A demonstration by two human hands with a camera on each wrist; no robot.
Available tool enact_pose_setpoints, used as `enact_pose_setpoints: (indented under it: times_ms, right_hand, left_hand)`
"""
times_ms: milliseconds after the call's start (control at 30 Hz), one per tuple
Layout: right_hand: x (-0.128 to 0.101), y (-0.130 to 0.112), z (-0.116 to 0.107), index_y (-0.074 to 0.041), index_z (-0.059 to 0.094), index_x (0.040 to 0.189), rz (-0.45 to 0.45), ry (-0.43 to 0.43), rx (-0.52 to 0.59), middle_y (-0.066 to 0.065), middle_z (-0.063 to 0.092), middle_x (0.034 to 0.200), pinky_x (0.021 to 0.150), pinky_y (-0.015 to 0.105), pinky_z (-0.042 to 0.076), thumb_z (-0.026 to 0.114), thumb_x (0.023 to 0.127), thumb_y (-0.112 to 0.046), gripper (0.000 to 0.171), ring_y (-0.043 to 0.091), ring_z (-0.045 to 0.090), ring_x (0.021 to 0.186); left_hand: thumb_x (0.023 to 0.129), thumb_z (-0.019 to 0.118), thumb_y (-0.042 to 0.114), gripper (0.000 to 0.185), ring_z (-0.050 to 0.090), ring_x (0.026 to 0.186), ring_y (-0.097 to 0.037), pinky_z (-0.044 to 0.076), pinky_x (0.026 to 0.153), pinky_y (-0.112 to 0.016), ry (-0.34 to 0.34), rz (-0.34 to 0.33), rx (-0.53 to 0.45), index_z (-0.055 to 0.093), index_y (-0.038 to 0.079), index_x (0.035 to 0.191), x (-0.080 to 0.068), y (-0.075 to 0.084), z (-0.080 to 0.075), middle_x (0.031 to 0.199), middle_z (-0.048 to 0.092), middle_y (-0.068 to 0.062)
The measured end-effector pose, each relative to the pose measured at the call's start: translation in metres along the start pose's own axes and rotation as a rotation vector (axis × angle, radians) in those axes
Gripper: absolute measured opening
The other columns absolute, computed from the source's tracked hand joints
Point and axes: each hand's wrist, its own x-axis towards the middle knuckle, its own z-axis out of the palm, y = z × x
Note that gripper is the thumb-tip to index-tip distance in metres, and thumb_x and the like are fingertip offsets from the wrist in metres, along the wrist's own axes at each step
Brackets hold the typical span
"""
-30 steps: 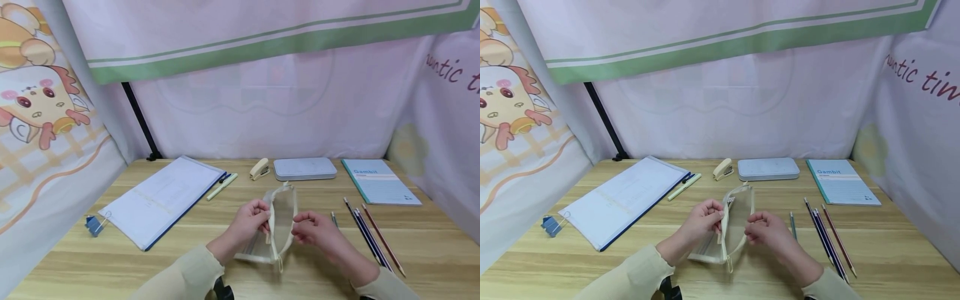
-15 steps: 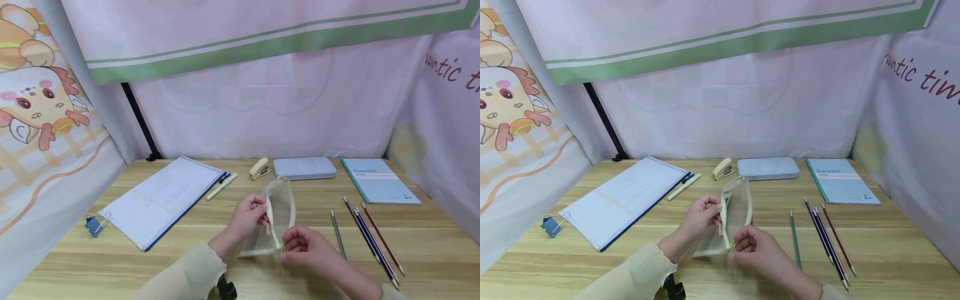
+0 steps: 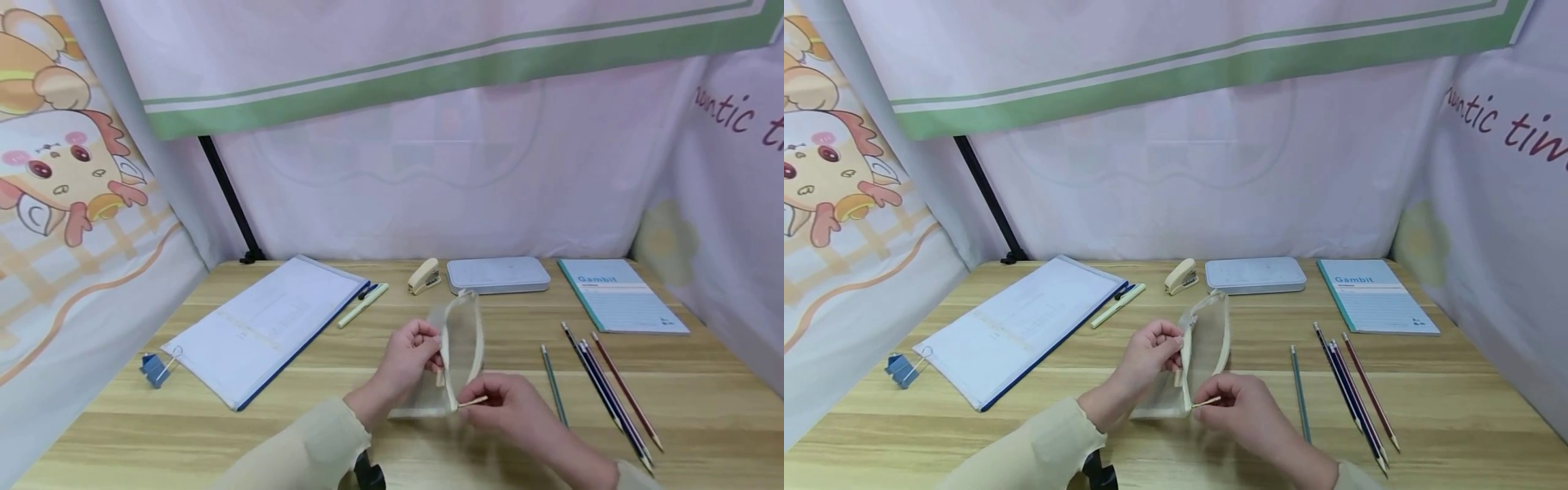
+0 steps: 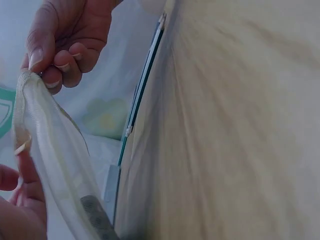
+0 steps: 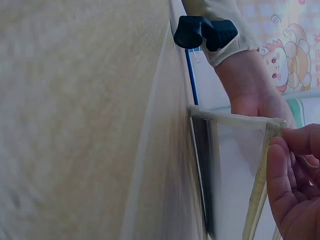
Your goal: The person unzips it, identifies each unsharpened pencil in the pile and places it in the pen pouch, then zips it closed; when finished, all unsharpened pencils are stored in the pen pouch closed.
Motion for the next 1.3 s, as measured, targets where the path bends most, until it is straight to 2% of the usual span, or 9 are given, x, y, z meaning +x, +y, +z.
enact_pose_setpoints:
  times_ms: [167, 333, 467, 533, 700, 833, 967, 1133, 1300]
  right_hand:
    - [0.0, 0.0, 0.002, 0.005, 0.064, 0.088, -0.019, -0.029, 0.027, 0.019, 0.065, 0.085, 0.06, 0.025, 0.054, 0.067, 0.079, -0.006, 0.015, 0.01, 0.063, 0.072]
    - [0.0, 0.0, 0.003, 0.004, 0.063, 0.091, -0.034, -0.041, 0.033, 0.014, 0.065, 0.077, 0.057, 0.025, 0.052, 0.066, 0.081, -0.009, 0.017, 0.006, 0.058, 0.064]
    - [0.002, -0.003, 0.002, 0.005, 0.063, 0.093, -0.012, -0.048, 0.056, 0.012, 0.064, 0.076, 0.058, 0.026, 0.053, 0.065, 0.083, -0.011, 0.019, 0.008, 0.059, 0.064]
    - [0.003, -0.005, 0.002, 0.005, 0.062, 0.094, 0.0, -0.044, 0.066, 0.012, 0.064, 0.076, 0.058, 0.026, 0.053, 0.064, 0.084, -0.012, 0.019, 0.01, 0.059, 0.065]
    - [0.005, -0.008, 0.004, 0.003, 0.062, 0.094, -0.014, -0.028, 0.062, 0.008, 0.063, 0.074, 0.058, 0.026, 0.053, 0.064, 0.084, -0.012, 0.019, 0.01, 0.058, 0.063]
    - [0.007, -0.011, 0.006, 0.004, 0.062, 0.093, -0.033, -0.026, 0.056, 0.009, 0.063, 0.074, 0.058, 0.025, 0.052, 0.064, 0.084, -0.012, 0.019, 0.01, 0.058, 0.064]
    - [0.008, -0.012, 0.006, 0.004, 0.062, 0.091, -0.005, -0.009, 0.041, 0.008, 0.062, 0.073, 0.058, 0.026, 0.052, 0.064, 0.084, -0.012, 0.017, 0.01, 0.058, 0.063]
    - [0.008, -0.012, 0.0, 0.004, 0.061, 0.087, -0.017, -0.021, 0.006, 0.007, 0.059, 0.069, 0.055, 0.026, 0.053, 0.063, 0.083, -0.011, 0.015, 0.01, 0.056, 0.06]
    - [0.011, -0.013, -0.01, 0.008, 0.059, 0.086, 0.022, -0.045, 0.014, 0.007, 0.058, 0.069, 0.053, 0.025, 0.052, 0.062, 0.084, -0.01, 0.018, 0.01, 0.056, 0.059]
  left_hand:
    - [0.085, 0.059, 0.003, 0.017, 0.055, 0.069, -0.008, 0.05, 0.06, -0.02, -0.096, 0.037, 0.221, 0.054, -0.005, 0.099, -0.018, 0.005, -0.005, 0.079, 0.058, -0.003]
    - [0.081, 0.063, 0.008, 0.023, 0.055, 0.086, -0.014, 0.05, 0.075, -0.023, -0.227, 0.128, 0.488, 0.056, 0.002, 0.102, -0.044, 0.015, -0.009, 0.098, 0.058, -0.007]
    - [0.078, 0.067, 0.013, 0.031, 0.051, 0.097, -0.018, 0.048, 0.081, -0.027, -0.242, 0.177, 0.675, 0.055, 0.007, 0.106, -0.059, 0.022, -0.011, 0.106, 0.051, -0.005]
    - [0.077, 0.069, 0.015, 0.033, 0.05, 0.099, -0.018, 0.047, 0.083, -0.029, -0.241, 0.17, 0.723, 0.055, 0.01, 0.106, -0.063, 0.023, -0.011, 0.107, 0.05, -0.002]
    - [0.077, 0.07, 0.012, 0.029, 0.053, 0.095, -0.012, 0.049, 0.085, -0.026, -0.261, 0.155, 0.674, 0.058, 0.011, 0.102, -0.065, 0.024, -0.01, 0.101, 0.056, 0.003]
    - [0.077, 0.069, 0.008, 0.018, 0.055, 0.085, -0.006, 0.049, 0.079, -0.022, -0.262, 0.165, 0.619, 0.062, 0.011, 0.093, -0.062, 0.022, -0.01, 0.091, 0.06, 0.004]
    - [0.076, 0.067, 0.003, 0.011, 0.055, 0.077, -0.004, 0.05, 0.073, -0.02, -0.245, 0.175, 0.563, 0.062, 0.009, 0.084, -0.06, 0.021, -0.011, 0.082, 0.062, 0.001]
    - [0.076, 0.066, 0.001, 0.007, 0.055, 0.073, -0.003, 0.05, 0.07, -0.02, -0.225, 0.219, 0.555, 0.063, 0.006, 0.08, -0.059, 0.022, -0.011, 0.076, 0.064, -0.001]
    - [0.076, 0.066, 0.0, 0.006, 0.056, 0.071, -0.003, 0.051, 0.069, -0.02, -0.214, 0.241, 0.548, 0.063, 0.006, 0.079, -0.059, 0.021, -0.013, 0.076, 0.064, -0.004]
